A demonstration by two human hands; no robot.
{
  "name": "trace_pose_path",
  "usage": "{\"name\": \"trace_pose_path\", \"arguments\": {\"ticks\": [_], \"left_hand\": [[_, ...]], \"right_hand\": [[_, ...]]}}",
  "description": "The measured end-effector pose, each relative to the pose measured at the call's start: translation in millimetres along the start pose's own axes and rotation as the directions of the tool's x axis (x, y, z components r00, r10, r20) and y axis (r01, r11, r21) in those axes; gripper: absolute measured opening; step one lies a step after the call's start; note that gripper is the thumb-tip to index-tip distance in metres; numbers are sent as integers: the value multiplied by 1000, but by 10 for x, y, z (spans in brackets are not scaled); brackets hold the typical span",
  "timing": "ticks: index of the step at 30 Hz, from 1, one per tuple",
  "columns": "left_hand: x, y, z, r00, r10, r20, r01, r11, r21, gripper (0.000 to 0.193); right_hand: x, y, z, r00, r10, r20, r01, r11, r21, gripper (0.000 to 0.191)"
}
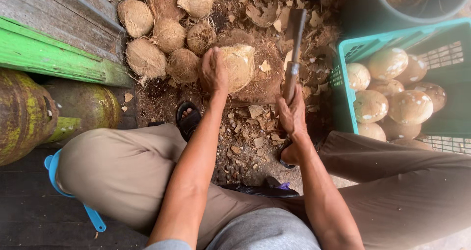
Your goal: The person sits on a low seat and husks coconuts, chopping off the fibrous outer husk with a cleaver-like blade. They rotate each coconut between strikes, toss husked coconuts toward a blue pan, and pull new unhusked coconuts from the pile.
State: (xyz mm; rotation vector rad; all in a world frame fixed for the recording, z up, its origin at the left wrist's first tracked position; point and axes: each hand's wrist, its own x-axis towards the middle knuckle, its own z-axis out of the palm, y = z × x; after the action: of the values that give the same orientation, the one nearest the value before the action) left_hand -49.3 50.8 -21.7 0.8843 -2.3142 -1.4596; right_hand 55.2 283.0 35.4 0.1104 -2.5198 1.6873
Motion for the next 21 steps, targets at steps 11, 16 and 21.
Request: {"name": "trace_pose_path", "arguments": {"ticks": [11,16,21], "left_hand": [[146,155,293,985,149,85,-164,964,208,35],[105,97,319,991,103,85,-113,986,123,39],[112,97,260,987,133,88,-143,983,116,43]], "right_hand": [[559,-806,-820,973,-174,-151,214,926,311,13],[145,-280,30,979,33,-204,11,978,208,19],[-175,-45,129,799,557,226,-533,831,-161,22]]}}
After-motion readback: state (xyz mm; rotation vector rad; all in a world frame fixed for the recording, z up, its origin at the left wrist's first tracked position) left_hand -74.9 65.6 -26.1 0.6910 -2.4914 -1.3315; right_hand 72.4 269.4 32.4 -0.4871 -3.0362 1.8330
